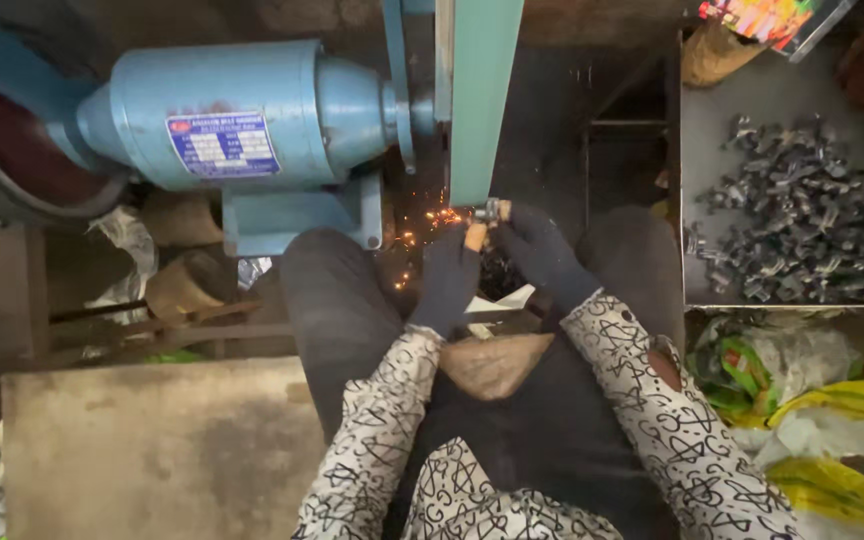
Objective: The person sits on the floor at a belt grinder and grinds small metal parts against the moving belt, producing sparks, then places finished parts into a metal tray filled with similar parts. They repeat this grind-and-place cycle throughout the episode, holding each part by hand.
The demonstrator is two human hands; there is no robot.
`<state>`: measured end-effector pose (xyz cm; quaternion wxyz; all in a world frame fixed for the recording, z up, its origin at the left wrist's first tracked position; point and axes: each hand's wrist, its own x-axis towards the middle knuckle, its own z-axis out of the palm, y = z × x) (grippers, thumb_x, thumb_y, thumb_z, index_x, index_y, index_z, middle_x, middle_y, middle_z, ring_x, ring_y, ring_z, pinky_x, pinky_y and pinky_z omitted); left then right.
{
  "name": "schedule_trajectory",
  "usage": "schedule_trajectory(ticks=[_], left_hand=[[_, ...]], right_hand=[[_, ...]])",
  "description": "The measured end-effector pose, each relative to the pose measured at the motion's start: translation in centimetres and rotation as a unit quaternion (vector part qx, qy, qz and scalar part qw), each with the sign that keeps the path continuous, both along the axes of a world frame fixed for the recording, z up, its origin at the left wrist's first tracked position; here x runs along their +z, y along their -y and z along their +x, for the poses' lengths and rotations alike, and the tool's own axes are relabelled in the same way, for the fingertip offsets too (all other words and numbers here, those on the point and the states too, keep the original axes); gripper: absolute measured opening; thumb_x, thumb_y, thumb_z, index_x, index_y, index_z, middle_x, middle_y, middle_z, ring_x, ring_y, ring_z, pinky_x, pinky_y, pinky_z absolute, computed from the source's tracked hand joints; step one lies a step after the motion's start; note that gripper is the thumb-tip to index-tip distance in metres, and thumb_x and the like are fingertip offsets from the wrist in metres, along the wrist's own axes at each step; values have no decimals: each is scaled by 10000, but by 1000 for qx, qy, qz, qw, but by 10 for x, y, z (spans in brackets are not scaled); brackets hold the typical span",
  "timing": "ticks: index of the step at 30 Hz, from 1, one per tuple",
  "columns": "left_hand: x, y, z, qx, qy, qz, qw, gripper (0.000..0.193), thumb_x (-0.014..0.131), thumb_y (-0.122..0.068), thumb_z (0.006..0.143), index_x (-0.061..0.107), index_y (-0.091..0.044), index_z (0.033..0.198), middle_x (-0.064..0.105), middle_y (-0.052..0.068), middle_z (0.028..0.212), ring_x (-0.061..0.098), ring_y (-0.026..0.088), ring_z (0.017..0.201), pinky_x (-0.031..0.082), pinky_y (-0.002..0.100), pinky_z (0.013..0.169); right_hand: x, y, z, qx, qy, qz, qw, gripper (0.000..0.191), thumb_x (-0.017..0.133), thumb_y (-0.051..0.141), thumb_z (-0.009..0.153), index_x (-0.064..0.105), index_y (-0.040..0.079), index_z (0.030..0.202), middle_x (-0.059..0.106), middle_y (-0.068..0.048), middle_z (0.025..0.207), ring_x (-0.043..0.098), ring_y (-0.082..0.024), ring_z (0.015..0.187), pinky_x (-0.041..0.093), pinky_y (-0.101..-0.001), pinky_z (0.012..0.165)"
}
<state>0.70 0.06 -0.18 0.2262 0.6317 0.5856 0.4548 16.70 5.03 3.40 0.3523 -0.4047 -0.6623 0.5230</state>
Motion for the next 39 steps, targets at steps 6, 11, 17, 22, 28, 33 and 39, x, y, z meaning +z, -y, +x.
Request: schedule_trajectory(ticks=[6,11,17,22,28,33,39], left_hand=[[9,11,-3,-30,299,-99,949,324,631,-193,1031,652,9,1283,718,127,1212,663,163,1118,513,324,988],[9,11,-1,-25,439,-169,882,335,622,-235,1084,697,22,1285,692,101,1085,589,119,926,497,306,829],[9,-5,-10,91,118,-45,988,260,579,-243,1026,680,-8,1072,691,143,934,654,262,857,505,385,780],[2,-12,1,105,114,-135,979,285,591,-287,996,679,-20,950,652,163,821,647,319,771,492,442,731],[4,-13,15,92,96,-106,985,256,603,-259,1003,715,-30,1009,699,161,891,675,325,800,520,421,752],[16,-1,4,-15,217,-128,968,276,603,-146,969,683,3,1188,696,114,962,680,211,822,533,361,734],[23,10,-7,17,345,-183,920,252,658,-116,1006,716,34,1201,742,94,1033,678,140,899,529,318,772]], right_hand=[[23,26,0,-85,68,-45,993,223,686,163,968,695,-7,1111,743,-95,950,680,-129,876,559,-318,793],[20,33,-10,-33,-50,-129,990,238,580,214,1037,685,25,1137,732,-25,960,674,-87,851,539,-270,776],[1,1,-14,-58,81,-40,994,187,624,180,1014,645,6,1077,653,-40,852,591,-107,725,499,-313,643],[-12,-5,-8,-40,72,-24,996,162,627,148,1030,639,6,954,616,-38,783,592,-101,669,489,-321,607],[-1,-1,10,-44,-19,-132,990,146,580,140,1039,661,19,1031,659,-30,846,622,-119,751,518,-316,681],[16,14,13,-73,85,163,980,271,631,87,987,679,-3,1238,733,-146,1100,712,-232,1012,547,-362,877],[33,28,15,-16,84,118,989,341,584,53,964,633,-21,1294,716,-146,1145,704,-206,1032,545,-322,891]])
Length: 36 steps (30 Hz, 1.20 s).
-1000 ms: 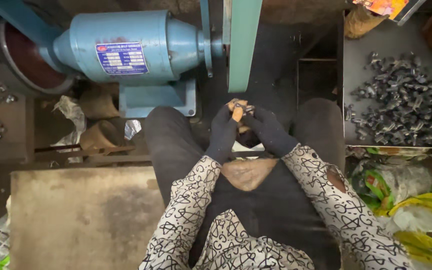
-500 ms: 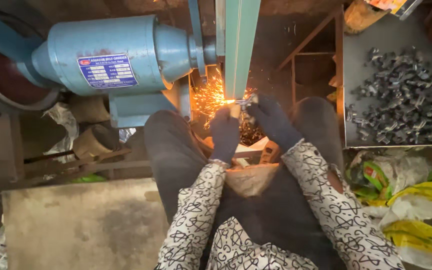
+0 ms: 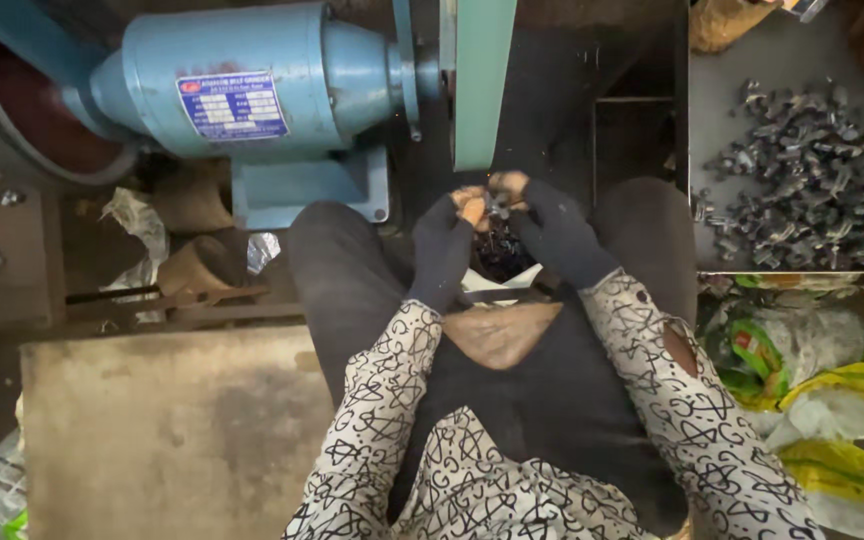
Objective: The person sits on the floor at a belt grinder and grinds small metal parts against the moving belt, producing sparks, then places finished parts into a metal tray filled with similar parts. They repeat this grind-and-place cycle throughout the episode, holding each part by hand.
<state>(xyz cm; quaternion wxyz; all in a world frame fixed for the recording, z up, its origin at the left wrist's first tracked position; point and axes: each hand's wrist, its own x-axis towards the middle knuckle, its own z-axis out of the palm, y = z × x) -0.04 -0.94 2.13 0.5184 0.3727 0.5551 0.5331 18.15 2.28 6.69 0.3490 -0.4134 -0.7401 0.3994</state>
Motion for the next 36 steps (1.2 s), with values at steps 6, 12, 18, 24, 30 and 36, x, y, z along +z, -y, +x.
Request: schedule_trajectory(ticks=[6,12,18,24,30,36], left_hand=[[7,6,-2,23,-140,74,987,319,653,-81,924,682,-3,1232,749,98,1077,726,142,957,572,300,841],[-6,-9,7,52,-180,-1,982,220,615,-195,999,731,-36,1097,730,136,891,693,235,783,526,362,709],[-26,-15,1,47,-296,93,949,222,649,-226,995,663,-5,976,649,182,856,642,318,777,497,429,727],[-38,-17,14,61,-227,63,970,239,652,-189,999,674,30,1091,670,212,894,626,326,816,509,423,758],[-47,-14,2,-64,-154,60,984,234,631,-178,979,686,17,1096,706,227,953,664,357,889,544,418,782],[-46,-4,3,-369,-418,-43,829,334,608,-408,955,730,-106,1031,735,169,979,688,378,957,505,511,807]], right_hand=[[-10,-1,-11,-14,-74,-248,966,211,567,148,1034,684,2,1132,739,-19,942,663,-69,848,546,-261,757],[-39,-20,-34,-91,-76,-237,964,252,612,209,1004,694,0,1118,716,-34,866,643,-80,745,525,-256,669],[-48,-15,-32,-74,-84,-232,966,227,593,212,1061,692,14,1108,682,-9,879,615,-65,762,524,-244,686],[-48,-20,-30,-136,-171,-299,929,225,569,165,1021,679,18,1150,700,-9,890,617,-97,732,478,-290,640],[-18,-26,18,6,23,-87,996,204,604,99,1005,646,21,1189,690,-126,995,686,-224,931,533,-349,813],[3,-63,194,-188,469,136,852,380,712,181,808,721,69,1171,693,-195,1072,646,-398,983,498,-503,853]])
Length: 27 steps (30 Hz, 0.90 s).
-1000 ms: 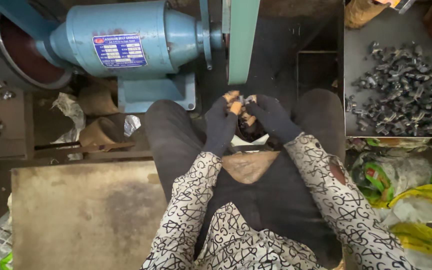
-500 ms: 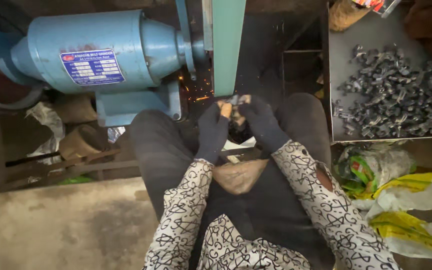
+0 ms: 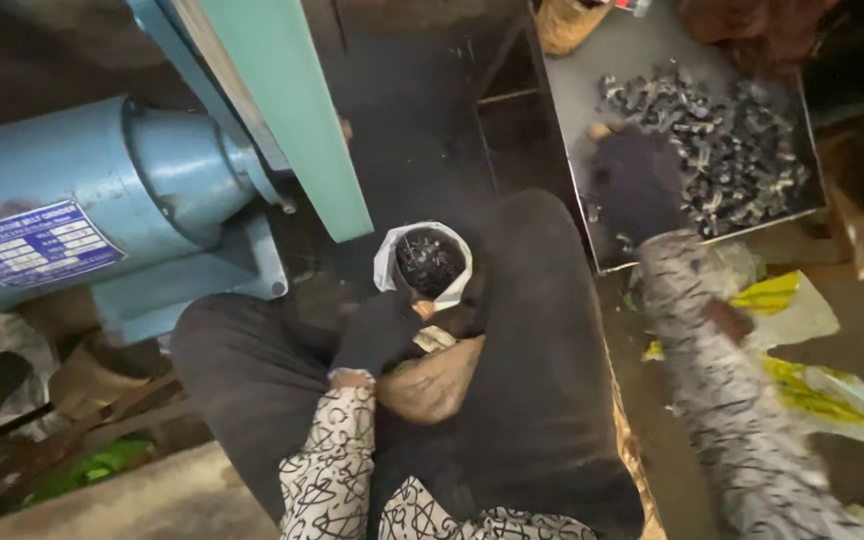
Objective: The person sits on the floor at a belt grinder and grinds small metal parts against the moving belt, producing sparks, then places finished parts into a metal tray filled with similar parts. They repeat this grind-and-place cycle throughout the episode, holding each part by hand.
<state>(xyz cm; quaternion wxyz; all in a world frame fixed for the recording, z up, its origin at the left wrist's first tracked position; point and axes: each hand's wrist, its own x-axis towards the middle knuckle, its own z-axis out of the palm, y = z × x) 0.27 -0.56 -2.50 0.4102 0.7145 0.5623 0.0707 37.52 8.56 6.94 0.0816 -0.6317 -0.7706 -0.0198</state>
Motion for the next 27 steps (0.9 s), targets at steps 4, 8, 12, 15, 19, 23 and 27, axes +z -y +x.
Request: schedule_trajectory(ticks=[4,8,12,15,19,23,27], left_hand=[[6,1,13,-18,50,-9,999,356,588,-432,974,698,-99,1033,725,169,987,684,387,980,504,512,812],[8,-3,24,78,154,67,983,355,615,-343,948,695,-48,1128,730,202,1065,677,391,1034,528,473,864],[6,-7,27,229,315,70,918,401,553,-259,1057,602,29,1332,680,181,1267,633,289,1204,486,392,1005],[8,-3,22,334,424,72,839,354,507,-217,1086,627,19,1321,689,115,1262,631,196,1178,483,332,1038],[17,10,8,355,435,79,824,317,536,-129,1038,627,29,1298,690,104,1218,645,170,1122,510,315,986],[23,17,0,327,450,43,830,301,564,-95,1027,635,31,1292,708,110,1170,662,175,1088,524,307,968],[24,15,-2,323,482,12,814,300,557,-108,1056,625,16,1321,695,78,1178,638,130,1032,507,281,898]], right_hand=[[-7,-11,40,46,-33,19,998,232,696,142,911,727,75,1131,662,-203,979,638,-422,971,497,-533,862],[3,-15,-13,15,-275,72,958,215,623,34,968,709,62,1163,702,-132,1065,687,-308,1015,546,-439,900],[-8,17,-139,102,-338,93,931,204,662,13,947,582,6,1135,633,-109,1103,615,-190,1071,509,-330,936],[-26,57,-213,41,-614,-99,782,209,682,26,869,632,14,1071,662,-50,988,637,-111,931,520,-279,838],[-24,71,-213,-8,-669,-385,636,149,669,116,933,701,5,1028,706,-27,892,647,-95,787,537,-270,687],[-14,66,-198,2,-610,-503,612,201,639,184,958,700,2,1017,697,-22,848,648,-88,730,534,-266,642],[-20,66,-211,31,-572,-515,637,226,618,200,1003,674,-18,1024,662,-38,802,615,-108,672,500,-277,591]])
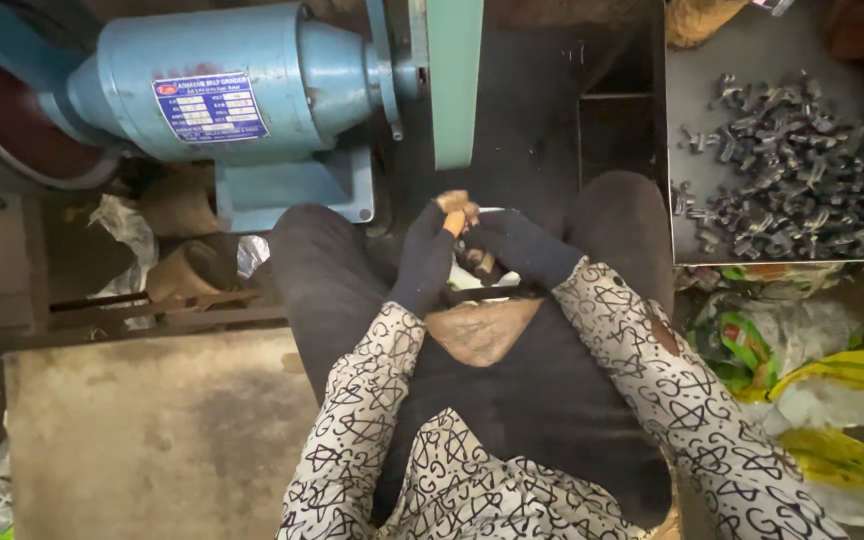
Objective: The person sits on the floor at a belt grinder and grinds small metal parts against the moving belt, producing sparks, then places finished parts into a metal tray filled with similar parts. They repeat this grind-and-place cycle throughout the episode, holding each part by hand.
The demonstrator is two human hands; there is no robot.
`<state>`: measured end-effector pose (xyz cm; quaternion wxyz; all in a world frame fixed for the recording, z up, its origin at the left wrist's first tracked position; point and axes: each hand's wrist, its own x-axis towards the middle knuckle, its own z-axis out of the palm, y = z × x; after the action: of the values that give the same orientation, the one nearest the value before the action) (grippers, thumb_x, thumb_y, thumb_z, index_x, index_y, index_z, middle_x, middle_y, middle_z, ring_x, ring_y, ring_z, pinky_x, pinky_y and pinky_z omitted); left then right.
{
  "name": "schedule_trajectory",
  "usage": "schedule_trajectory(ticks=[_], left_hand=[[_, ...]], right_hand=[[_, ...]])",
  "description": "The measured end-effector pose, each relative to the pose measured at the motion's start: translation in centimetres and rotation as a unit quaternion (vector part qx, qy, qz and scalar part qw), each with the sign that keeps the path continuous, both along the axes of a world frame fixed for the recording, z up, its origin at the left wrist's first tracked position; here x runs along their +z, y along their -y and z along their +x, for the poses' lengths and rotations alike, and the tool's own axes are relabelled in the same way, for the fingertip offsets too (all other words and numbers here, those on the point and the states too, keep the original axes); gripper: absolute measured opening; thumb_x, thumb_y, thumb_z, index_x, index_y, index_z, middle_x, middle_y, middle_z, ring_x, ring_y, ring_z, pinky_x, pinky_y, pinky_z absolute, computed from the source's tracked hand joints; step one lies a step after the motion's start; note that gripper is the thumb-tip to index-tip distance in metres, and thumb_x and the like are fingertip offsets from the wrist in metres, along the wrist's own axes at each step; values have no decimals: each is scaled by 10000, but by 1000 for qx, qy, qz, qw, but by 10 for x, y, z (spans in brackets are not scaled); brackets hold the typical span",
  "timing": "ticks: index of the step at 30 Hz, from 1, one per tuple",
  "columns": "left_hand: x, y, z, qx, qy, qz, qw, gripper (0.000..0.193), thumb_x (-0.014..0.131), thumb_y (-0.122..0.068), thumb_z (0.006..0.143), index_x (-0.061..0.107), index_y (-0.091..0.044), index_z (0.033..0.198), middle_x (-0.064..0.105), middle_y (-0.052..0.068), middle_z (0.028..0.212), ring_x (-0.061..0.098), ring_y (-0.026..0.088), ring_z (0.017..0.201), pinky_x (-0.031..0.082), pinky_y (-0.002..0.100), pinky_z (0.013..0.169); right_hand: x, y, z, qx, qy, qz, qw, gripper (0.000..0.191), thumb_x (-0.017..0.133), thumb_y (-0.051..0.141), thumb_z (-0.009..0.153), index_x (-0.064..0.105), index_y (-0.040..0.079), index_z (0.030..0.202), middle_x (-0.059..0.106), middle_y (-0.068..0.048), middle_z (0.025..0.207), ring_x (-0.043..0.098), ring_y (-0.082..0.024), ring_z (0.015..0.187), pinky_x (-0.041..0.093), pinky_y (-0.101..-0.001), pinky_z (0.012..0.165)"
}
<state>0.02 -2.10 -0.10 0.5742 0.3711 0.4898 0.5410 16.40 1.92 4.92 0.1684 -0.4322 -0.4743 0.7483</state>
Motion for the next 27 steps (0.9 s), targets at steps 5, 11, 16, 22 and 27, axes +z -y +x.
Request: schedule_trajectory(ticks=[5,11,16,22,27], left_hand=[[5,-9,3,51,9,-20,998,281,550,-177,1065,652,-12,1268,705,16,1065,564,55,768,491,233,683],[4,-24,1,62,-4,-50,997,287,580,-234,1015,688,-35,1192,671,19,879,608,97,675,523,278,612],[-3,-28,-2,91,-249,37,963,263,623,-240,1056,716,5,1055,695,101,860,626,159,797,508,350,754],[9,-21,3,66,-117,-24,991,291,603,-249,1009,706,-13,1145,684,88,844,619,139,739,521,343,693],[12,-19,2,52,-243,23,968,335,600,-275,1026,692,0,1194,704,145,902,651,225,812,525,379,728]], right_hand=[[-11,-14,-13,-61,-7,169,984,245,595,189,993,680,31,1161,711,8,863,627,-58,735,524,-245,653],[-16,-30,-13,-42,66,265,961,246,615,210,992,698,-13,1052,700,-39,823,628,-81,733,511,-283,643],[-36,-40,-13,-30,163,196,967,281,640,247,1007,710,-22,972,677,-79,771,596,-100,718,498,-313,648],[-32,-29,-5,-42,59,226,971,234,634,188,997,694,15,1143,706,-41,912,626,-79,806,519,-308,713],[-4,-27,-7,-106,4,181,978,276,615,159,988,679,2,1205,737,-36,1039,657,-83,939,553,-286,822]])
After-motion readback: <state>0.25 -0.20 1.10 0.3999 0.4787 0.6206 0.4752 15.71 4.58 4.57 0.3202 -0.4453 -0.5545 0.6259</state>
